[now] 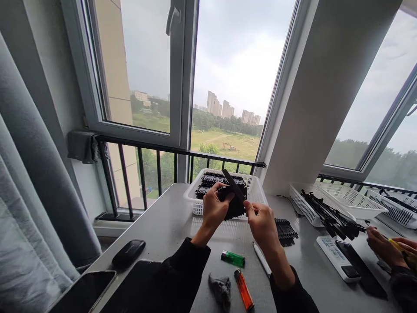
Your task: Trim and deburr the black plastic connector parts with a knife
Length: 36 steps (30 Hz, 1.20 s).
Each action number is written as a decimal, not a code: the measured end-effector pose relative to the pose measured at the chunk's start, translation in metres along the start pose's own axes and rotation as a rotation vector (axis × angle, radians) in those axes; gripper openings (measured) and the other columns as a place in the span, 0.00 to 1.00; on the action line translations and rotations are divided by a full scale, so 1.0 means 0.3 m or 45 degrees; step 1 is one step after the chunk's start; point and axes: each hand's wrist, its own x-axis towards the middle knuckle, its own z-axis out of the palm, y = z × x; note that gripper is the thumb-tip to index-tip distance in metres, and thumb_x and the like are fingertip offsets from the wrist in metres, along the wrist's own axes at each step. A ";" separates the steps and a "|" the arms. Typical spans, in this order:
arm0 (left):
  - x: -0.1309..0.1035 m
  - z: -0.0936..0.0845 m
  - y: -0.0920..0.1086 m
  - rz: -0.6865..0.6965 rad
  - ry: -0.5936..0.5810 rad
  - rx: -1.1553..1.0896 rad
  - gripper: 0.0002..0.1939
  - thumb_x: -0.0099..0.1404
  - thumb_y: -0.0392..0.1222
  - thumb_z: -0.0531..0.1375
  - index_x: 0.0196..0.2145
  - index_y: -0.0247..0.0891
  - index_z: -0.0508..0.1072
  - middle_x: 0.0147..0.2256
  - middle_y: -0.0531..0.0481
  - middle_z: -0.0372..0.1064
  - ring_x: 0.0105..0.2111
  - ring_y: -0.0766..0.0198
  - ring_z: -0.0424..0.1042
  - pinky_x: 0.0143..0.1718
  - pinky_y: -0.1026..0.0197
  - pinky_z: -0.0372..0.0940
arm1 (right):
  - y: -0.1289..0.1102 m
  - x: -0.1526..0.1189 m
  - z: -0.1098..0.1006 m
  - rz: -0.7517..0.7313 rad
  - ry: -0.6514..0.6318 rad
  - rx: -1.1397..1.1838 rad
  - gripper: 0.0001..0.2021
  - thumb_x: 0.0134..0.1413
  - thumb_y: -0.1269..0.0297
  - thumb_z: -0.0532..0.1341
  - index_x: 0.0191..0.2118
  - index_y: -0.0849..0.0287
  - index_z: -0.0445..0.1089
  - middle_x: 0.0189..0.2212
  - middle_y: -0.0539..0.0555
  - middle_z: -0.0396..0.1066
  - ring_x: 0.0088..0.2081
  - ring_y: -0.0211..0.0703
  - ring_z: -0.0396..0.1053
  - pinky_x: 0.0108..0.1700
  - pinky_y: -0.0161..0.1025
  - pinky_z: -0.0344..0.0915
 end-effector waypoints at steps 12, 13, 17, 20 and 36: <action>-0.006 0.004 -0.003 -0.030 -0.009 0.039 0.12 0.48 0.41 0.67 0.32 0.39 0.73 0.28 0.49 0.76 0.30 0.57 0.75 0.30 0.61 0.67 | 0.017 0.017 -0.046 -0.013 -0.058 0.078 0.27 0.61 0.44 0.50 0.19 0.57 0.62 0.16 0.50 0.60 0.21 0.38 0.56 0.25 0.36 0.48; -0.009 0.007 0.000 -0.025 -0.014 0.031 0.12 0.48 0.41 0.67 0.32 0.39 0.73 0.28 0.49 0.76 0.30 0.57 0.75 0.30 0.61 0.67 | 0.015 0.016 -0.034 -0.023 -0.065 0.073 0.27 0.61 0.44 0.50 0.18 0.57 0.62 0.15 0.49 0.60 0.21 0.38 0.56 0.25 0.36 0.48; -0.012 0.008 0.005 -0.022 0.012 0.039 0.11 0.48 0.40 0.67 0.32 0.40 0.73 0.28 0.50 0.75 0.29 0.56 0.76 0.30 0.61 0.67 | 0.035 0.027 -0.028 0.000 0.094 -0.022 0.27 0.62 0.44 0.49 0.18 0.57 0.63 0.16 0.51 0.63 0.20 0.39 0.56 0.26 0.37 0.48; -0.006 -0.001 -0.002 -0.043 0.048 0.030 0.13 0.48 0.40 0.67 0.34 0.40 0.73 0.27 0.51 0.75 0.29 0.57 0.76 0.29 0.61 0.68 | 0.065 0.045 -0.061 0.087 0.222 -0.019 0.27 0.62 0.44 0.49 0.20 0.57 0.65 0.17 0.53 0.65 0.21 0.40 0.58 0.26 0.37 0.50; 0.016 0.005 -0.019 -0.136 0.163 -0.415 0.23 0.46 0.44 0.69 0.41 0.37 0.75 0.38 0.48 0.71 0.39 0.59 0.73 0.37 0.60 0.69 | 0.072 0.054 -0.017 0.386 -0.302 0.798 0.24 0.39 0.41 0.68 0.30 0.60 0.67 0.12 0.39 0.49 0.14 0.29 0.43 0.15 0.32 0.42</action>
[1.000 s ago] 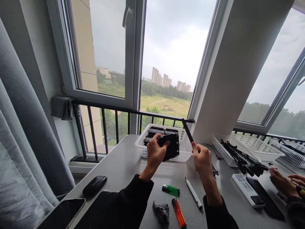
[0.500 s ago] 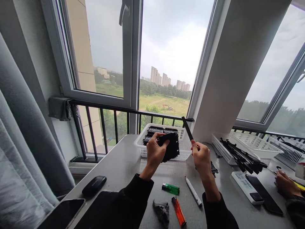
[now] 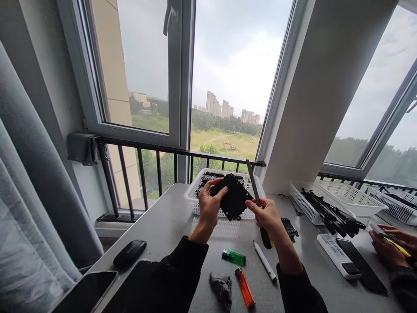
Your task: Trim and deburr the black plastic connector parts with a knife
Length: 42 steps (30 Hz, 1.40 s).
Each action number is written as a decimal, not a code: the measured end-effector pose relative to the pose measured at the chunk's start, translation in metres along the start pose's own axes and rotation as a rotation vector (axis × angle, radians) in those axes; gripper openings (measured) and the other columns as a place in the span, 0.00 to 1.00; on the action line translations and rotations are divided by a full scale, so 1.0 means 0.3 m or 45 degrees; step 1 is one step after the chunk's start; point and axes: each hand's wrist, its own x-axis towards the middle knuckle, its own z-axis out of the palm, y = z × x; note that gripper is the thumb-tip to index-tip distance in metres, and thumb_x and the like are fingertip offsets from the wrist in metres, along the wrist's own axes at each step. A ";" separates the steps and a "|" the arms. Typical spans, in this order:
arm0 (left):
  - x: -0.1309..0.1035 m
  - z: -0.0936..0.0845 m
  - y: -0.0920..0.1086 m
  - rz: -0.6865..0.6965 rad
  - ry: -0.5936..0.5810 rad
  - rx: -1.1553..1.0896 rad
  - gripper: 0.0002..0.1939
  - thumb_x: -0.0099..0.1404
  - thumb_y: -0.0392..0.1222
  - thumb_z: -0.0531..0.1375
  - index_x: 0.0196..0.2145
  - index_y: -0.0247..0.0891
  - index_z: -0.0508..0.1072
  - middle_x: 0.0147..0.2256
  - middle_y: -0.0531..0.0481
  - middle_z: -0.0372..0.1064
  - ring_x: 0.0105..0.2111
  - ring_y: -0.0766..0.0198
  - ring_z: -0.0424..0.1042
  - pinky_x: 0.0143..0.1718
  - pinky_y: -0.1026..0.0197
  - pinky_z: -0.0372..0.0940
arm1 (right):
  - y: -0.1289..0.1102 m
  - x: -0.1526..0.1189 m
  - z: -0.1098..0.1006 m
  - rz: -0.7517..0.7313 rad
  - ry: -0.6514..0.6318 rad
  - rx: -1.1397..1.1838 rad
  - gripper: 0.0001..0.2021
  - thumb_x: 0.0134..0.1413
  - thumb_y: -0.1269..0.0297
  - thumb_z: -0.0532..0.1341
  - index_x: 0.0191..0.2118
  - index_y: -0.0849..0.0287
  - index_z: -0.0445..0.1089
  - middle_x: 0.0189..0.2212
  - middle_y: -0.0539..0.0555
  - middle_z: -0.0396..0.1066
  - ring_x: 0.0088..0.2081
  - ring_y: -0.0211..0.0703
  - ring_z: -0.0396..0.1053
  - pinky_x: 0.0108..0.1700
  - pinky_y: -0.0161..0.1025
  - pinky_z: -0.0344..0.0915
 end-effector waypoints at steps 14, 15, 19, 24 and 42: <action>-0.002 -0.004 -0.017 -0.363 -0.605 0.218 0.20 0.47 0.41 0.67 0.39 0.34 0.74 0.33 0.45 0.78 0.32 0.55 0.76 0.33 0.58 0.69 | 0.000 0.031 -0.102 -0.354 0.282 -0.383 0.27 0.48 0.36 0.59 0.32 0.61 0.71 0.17 0.48 0.62 0.18 0.36 0.55 0.20 0.34 0.50; -0.004 -0.003 -0.023 -0.333 -0.564 0.219 0.20 0.47 0.41 0.66 0.39 0.35 0.73 0.33 0.45 0.78 0.33 0.55 0.76 0.34 0.58 0.69 | 0.001 0.032 -0.108 -0.379 0.326 -0.399 0.27 0.51 0.36 0.57 0.31 0.60 0.70 0.17 0.48 0.61 0.18 0.36 0.55 0.21 0.34 0.50; 0.002 -0.002 -0.043 -0.189 -0.411 0.250 0.18 0.49 0.42 0.65 0.39 0.35 0.71 0.32 0.47 0.77 0.32 0.57 0.76 0.35 0.58 0.69 | 0.003 0.026 -0.135 -0.489 0.507 -0.447 0.27 0.61 0.39 0.45 0.25 0.57 0.62 0.17 0.46 0.56 0.19 0.35 0.52 0.23 0.34 0.50; 0.008 -0.001 -0.039 -0.156 -0.354 0.202 0.18 0.50 0.43 0.65 0.39 0.37 0.68 0.31 0.49 0.76 0.31 0.58 0.75 0.34 0.58 0.69 | -0.011 0.010 -0.138 -0.477 0.449 -0.761 0.26 0.63 0.42 0.46 0.21 0.57 0.55 0.17 0.46 0.55 0.21 0.35 0.51 0.25 0.35 0.47; 0.004 -0.007 -0.018 0.006 -0.304 0.336 0.15 0.52 0.41 0.64 0.38 0.36 0.71 0.34 0.45 0.78 0.34 0.53 0.77 0.37 0.55 0.69 | 0.002 0.027 -0.159 -0.487 0.567 -0.974 0.27 0.54 0.38 0.57 0.18 0.57 0.55 0.14 0.45 0.55 0.20 0.35 0.51 0.25 0.34 0.49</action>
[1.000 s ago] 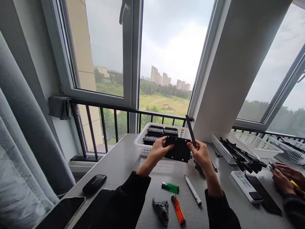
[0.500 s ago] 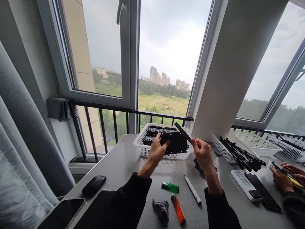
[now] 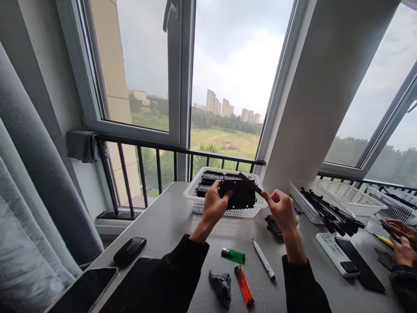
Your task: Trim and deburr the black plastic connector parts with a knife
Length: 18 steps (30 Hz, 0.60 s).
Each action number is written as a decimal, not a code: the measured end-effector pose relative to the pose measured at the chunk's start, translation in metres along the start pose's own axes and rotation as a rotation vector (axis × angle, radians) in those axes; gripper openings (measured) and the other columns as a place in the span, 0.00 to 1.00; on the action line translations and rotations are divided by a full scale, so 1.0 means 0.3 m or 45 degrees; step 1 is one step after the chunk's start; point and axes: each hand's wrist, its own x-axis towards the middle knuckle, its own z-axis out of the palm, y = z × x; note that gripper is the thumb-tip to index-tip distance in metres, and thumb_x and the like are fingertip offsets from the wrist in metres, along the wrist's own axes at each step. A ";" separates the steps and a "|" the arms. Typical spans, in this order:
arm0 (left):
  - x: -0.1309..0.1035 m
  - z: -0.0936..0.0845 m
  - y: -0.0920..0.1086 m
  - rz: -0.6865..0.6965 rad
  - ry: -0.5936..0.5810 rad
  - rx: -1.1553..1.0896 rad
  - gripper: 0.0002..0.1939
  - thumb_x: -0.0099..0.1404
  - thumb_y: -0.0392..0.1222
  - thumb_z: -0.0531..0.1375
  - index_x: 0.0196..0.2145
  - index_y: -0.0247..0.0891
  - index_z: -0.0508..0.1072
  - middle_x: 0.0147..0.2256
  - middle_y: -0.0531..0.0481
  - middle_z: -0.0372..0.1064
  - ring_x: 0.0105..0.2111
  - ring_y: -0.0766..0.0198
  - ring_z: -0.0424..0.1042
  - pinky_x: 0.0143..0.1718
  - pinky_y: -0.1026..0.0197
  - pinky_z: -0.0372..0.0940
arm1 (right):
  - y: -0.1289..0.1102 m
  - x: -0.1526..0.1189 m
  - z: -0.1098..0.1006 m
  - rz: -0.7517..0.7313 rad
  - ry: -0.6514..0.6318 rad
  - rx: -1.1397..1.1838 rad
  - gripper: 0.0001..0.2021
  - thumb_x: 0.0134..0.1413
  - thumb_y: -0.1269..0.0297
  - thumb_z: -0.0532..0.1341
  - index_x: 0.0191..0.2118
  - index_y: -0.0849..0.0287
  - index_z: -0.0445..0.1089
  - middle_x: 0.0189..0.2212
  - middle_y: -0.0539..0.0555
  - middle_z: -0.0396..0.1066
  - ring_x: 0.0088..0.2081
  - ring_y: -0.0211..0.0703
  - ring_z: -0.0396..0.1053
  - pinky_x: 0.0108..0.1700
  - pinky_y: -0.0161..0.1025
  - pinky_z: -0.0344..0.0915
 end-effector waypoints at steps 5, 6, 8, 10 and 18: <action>0.006 -0.004 -0.015 -0.032 -0.021 0.006 0.16 0.50 0.41 0.65 0.38 0.36 0.72 0.30 0.46 0.77 0.31 0.55 0.76 0.35 0.56 0.69 | -0.017 -0.010 -0.006 -0.060 -0.100 0.080 0.26 0.55 0.41 0.57 0.18 0.57 0.57 0.14 0.45 0.58 0.19 0.34 0.51 0.25 0.34 0.49; 0.005 -0.003 -0.016 -0.030 -0.029 0.007 0.16 0.50 0.41 0.65 0.37 0.36 0.72 0.29 0.47 0.77 0.31 0.55 0.76 0.35 0.56 0.69 | -0.033 -0.018 0.003 -0.080 -0.125 0.070 0.26 0.55 0.41 0.57 0.18 0.57 0.58 0.15 0.46 0.59 0.19 0.34 0.52 0.25 0.34 0.49; 0.003 -0.002 -0.017 -0.015 -0.042 -0.006 0.15 0.48 0.41 0.66 0.36 0.36 0.73 0.28 0.48 0.76 0.31 0.55 0.76 0.35 0.57 0.69 | -0.060 -0.030 0.025 -0.106 -0.145 0.029 0.25 0.55 0.41 0.57 0.19 0.57 0.59 0.15 0.46 0.60 0.20 0.35 0.53 0.25 0.34 0.48; 0.003 -0.003 -0.017 -0.008 -0.033 -0.040 0.15 0.48 0.41 0.67 0.35 0.37 0.73 0.29 0.48 0.76 0.32 0.55 0.76 0.36 0.58 0.69 | -0.066 -0.034 0.040 -0.104 -0.136 0.000 0.26 0.55 0.41 0.57 0.19 0.57 0.59 0.15 0.47 0.61 0.20 0.36 0.54 0.26 0.34 0.48; 0.013 -0.015 -0.014 -0.053 0.008 -0.129 0.17 0.48 0.41 0.68 0.37 0.36 0.73 0.32 0.46 0.77 0.34 0.55 0.75 0.38 0.56 0.68 | -0.011 -0.006 -0.016 0.003 -0.121 0.115 0.28 0.53 0.37 0.56 0.18 0.57 0.57 0.15 0.46 0.59 0.20 0.35 0.53 0.25 0.34 0.49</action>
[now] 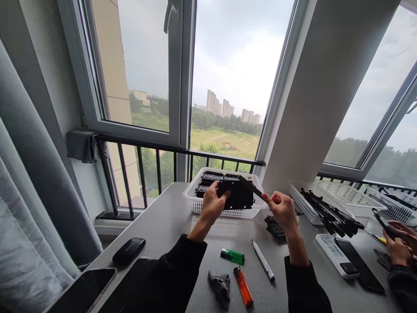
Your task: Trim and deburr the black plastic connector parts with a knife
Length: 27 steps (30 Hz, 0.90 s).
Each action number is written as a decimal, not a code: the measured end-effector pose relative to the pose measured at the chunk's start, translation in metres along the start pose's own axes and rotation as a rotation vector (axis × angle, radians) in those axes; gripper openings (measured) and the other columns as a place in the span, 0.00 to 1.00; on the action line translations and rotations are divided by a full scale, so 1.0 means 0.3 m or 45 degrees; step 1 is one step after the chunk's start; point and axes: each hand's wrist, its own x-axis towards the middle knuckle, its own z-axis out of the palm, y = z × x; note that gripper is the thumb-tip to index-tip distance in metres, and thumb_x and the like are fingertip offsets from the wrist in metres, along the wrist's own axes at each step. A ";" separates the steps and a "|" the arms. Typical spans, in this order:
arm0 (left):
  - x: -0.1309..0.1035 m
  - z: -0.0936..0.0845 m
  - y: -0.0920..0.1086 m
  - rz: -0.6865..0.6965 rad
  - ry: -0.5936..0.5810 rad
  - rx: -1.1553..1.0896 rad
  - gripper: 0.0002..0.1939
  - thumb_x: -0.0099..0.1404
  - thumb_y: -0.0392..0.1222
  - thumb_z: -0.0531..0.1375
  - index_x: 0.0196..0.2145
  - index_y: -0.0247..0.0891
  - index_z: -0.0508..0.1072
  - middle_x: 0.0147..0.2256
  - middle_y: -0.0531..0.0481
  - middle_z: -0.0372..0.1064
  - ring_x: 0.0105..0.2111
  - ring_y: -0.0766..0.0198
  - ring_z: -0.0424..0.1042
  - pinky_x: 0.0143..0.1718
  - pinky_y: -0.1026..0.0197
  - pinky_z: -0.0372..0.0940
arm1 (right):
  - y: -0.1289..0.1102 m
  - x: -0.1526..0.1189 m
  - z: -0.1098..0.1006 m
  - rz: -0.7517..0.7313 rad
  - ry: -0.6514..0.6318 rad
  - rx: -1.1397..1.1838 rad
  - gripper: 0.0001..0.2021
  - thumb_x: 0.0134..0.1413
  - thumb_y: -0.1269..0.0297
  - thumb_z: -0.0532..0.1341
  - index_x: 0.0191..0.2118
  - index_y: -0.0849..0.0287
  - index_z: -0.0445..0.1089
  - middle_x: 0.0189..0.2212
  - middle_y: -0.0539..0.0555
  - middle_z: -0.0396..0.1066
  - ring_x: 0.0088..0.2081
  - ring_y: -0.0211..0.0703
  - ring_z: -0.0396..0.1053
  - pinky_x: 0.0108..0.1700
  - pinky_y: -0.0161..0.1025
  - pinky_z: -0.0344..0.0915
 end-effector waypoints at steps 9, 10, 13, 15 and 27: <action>-0.018 0.016 0.025 0.035 -0.092 0.066 0.14 0.49 0.42 0.66 0.34 0.37 0.72 0.30 0.49 0.76 0.34 0.55 0.75 0.37 0.58 0.67 | -0.066 -0.025 0.058 -0.062 -0.028 -0.083 0.27 0.53 0.39 0.58 0.18 0.57 0.58 0.15 0.46 0.59 0.20 0.35 0.53 0.26 0.34 0.48; -0.016 0.012 0.027 0.001 -0.107 0.006 0.15 0.48 0.42 0.67 0.35 0.36 0.72 0.30 0.49 0.76 0.34 0.55 0.75 0.36 0.57 0.68 | -0.048 -0.018 0.050 -0.049 -0.012 -0.076 0.28 0.53 0.38 0.57 0.17 0.57 0.57 0.15 0.46 0.58 0.20 0.34 0.53 0.26 0.34 0.48; -0.008 0.000 0.028 -0.047 -0.066 -0.062 0.18 0.48 0.42 0.66 0.37 0.36 0.72 0.30 0.49 0.76 0.33 0.56 0.75 0.36 0.56 0.69 | -0.001 -0.001 0.009 0.003 0.060 -0.097 0.29 0.53 0.36 0.56 0.17 0.57 0.56 0.14 0.46 0.58 0.19 0.35 0.52 0.25 0.34 0.48; -0.006 0.000 0.026 -0.033 -0.032 -0.038 0.17 0.48 0.41 0.66 0.37 0.36 0.72 0.30 0.48 0.77 0.32 0.56 0.76 0.37 0.56 0.69 | 0.004 0.000 -0.007 0.018 0.097 -0.135 0.29 0.53 0.36 0.55 0.18 0.56 0.56 0.14 0.46 0.58 0.19 0.35 0.52 0.25 0.35 0.47; -0.001 -0.009 0.038 -0.030 0.000 -0.028 0.18 0.48 0.42 0.67 0.38 0.36 0.73 0.32 0.47 0.77 0.36 0.53 0.76 0.40 0.55 0.70 | 0.005 0.000 -0.010 0.015 0.200 -0.178 0.29 0.53 0.35 0.55 0.18 0.56 0.56 0.14 0.46 0.58 0.20 0.36 0.52 0.26 0.35 0.49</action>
